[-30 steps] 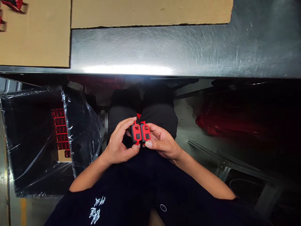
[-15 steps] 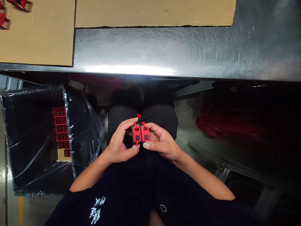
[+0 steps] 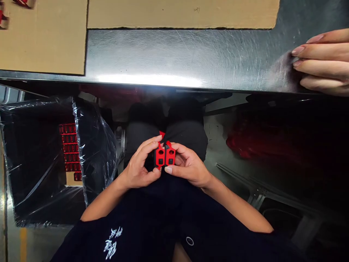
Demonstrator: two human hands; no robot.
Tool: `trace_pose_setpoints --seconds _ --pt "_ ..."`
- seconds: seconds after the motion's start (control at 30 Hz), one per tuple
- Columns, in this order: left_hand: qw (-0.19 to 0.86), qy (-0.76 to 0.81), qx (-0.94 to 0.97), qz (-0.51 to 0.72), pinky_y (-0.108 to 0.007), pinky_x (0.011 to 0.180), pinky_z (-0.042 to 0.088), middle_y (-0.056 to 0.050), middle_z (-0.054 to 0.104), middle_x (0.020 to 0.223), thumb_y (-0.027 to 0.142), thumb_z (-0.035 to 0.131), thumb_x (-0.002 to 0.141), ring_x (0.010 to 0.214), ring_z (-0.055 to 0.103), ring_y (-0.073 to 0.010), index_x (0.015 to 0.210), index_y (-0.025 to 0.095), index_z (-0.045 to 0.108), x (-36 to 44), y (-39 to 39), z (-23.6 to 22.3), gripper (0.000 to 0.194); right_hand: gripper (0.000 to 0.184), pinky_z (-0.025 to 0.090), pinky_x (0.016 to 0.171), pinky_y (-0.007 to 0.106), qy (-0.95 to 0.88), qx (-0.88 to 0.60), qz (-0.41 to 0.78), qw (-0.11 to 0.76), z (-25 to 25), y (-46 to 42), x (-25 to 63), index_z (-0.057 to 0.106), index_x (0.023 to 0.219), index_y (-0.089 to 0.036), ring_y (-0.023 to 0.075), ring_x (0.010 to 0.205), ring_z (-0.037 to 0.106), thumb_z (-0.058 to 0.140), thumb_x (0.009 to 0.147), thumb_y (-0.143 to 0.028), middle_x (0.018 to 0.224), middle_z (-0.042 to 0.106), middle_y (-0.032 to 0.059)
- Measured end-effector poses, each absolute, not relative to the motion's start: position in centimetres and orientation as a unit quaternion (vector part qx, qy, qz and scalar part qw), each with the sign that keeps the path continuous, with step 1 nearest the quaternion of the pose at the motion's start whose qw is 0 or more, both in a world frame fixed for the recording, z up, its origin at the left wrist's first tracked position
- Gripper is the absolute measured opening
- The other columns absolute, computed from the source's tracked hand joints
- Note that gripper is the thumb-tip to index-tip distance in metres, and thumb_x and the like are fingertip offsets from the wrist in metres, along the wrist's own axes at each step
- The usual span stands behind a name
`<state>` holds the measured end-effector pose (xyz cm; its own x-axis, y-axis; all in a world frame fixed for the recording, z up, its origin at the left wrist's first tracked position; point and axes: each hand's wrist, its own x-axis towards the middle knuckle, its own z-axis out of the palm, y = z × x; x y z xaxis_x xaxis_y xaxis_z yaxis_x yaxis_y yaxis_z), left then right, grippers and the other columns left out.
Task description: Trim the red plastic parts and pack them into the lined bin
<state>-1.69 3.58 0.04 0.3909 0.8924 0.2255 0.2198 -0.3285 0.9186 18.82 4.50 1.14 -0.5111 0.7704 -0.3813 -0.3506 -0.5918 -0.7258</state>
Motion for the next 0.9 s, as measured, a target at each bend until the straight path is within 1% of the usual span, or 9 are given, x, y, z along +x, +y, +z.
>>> trace_pose_setpoints --seconds 0.13,0.27,0.4,0.57,0.67,0.8,0.9 --pt "0.429 0.381 0.715 0.398 -0.055 0.112 0.052 -0.019 0.044 0.158 0.010 0.069 0.082 0.144 0.049 -0.0322 0.157 0.024 0.031 -1.7 3.6 -0.1 0.085 0.036 0.058 0.087 0.029 -0.325 -0.366 0.801 0.345 1.3 4.6 18.8 0.068 0.110 -0.026 0.0153 0.096 0.067 0.086 0.079 -0.029 0.116 0.065 0.0028" --pt "0.438 0.384 0.708 0.400 -0.055 0.112 0.052 -0.019 0.042 0.159 0.010 0.069 0.083 0.145 0.049 -0.0324 0.157 0.025 0.031 -1.7 3.4 -0.2 0.084 0.038 0.059 0.088 0.032 -0.343 -0.380 0.792 0.334 1.2 4.6 18.7 0.067 0.109 -0.025 0.0173 0.097 0.068 0.087 0.078 -0.036 0.117 0.066 0.0043" --pt "0.433 0.385 0.708 0.403 -0.055 0.112 0.052 -0.019 0.043 0.158 0.010 0.069 0.082 0.145 0.048 -0.0316 0.157 0.025 0.031 -1.7 3.0 -0.2 0.085 0.036 0.059 0.089 0.031 -0.347 -0.374 0.793 0.333 1.2 4.4 18.7 0.069 0.111 -0.026 0.0174 0.100 0.068 0.086 0.079 -0.034 0.120 0.066 0.0037" --pt "0.421 0.392 0.714 0.398 -0.053 0.108 0.056 -0.019 0.045 0.156 0.007 0.066 0.080 0.141 0.052 -0.0309 0.156 0.023 0.032 -1.6 2.9 0.0 0.085 0.037 0.057 0.095 0.035 -0.350 -0.377 0.795 0.323 1.2 4.3 18.9 0.070 0.112 -0.024 0.0208 0.104 0.067 0.084 0.080 -0.038 0.122 0.066 0.0061" --pt "0.401 0.393 0.727 0.394 -0.053 0.110 0.055 -0.020 0.049 0.153 0.006 0.064 0.079 0.141 0.052 -0.0299 0.156 0.022 0.033 -1.3 2.9 0.1 0.084 0.033 0.055 0.095 0.035 -0.351 -0.384 0.792 0.321 1.3 4.4 19.1 0.072 0.107 -0.022 0.0205 0.101 0.065 0.083 0.081 -0.040 0.115 0.067 0.0059" --pt "0.368 0.393 0.754 0.375 -0.050 0.111 0.055 -0.020 0.050 0.152 0.004 0.061 0.080 0.141 0.053 -0.0280 0.156 0.020 0.034 -0.8 2.9 0.1 0.082 0.024 0.054 0.086 0.031 -0.345 -0.400 0.783 0.328 1.2 4.5 19.1 0.076 0.095 -0.022 0.0170 0.089 0.063 0.084 0.080 -0.039 0.098 0.065 0.0025" --pt "0.344 0.394 0.771 0.364 -0.050 0.110 0.056 -0.020 0.050 0.153 0.004 0.060 0.080 0.141 0.053 -0.0290 0.161 0.019 0.025 -0.7 2.8 -0.1 0.090 0.016 0.054 0.082 0.028 -0.341 -0.419 0.771 0.337 1.1 4.5 18.9 0.077 0.087 -0.022 0.0149 0.084 0.063 0.085 0.080 -0.033 0.092 0.065 0.0007"
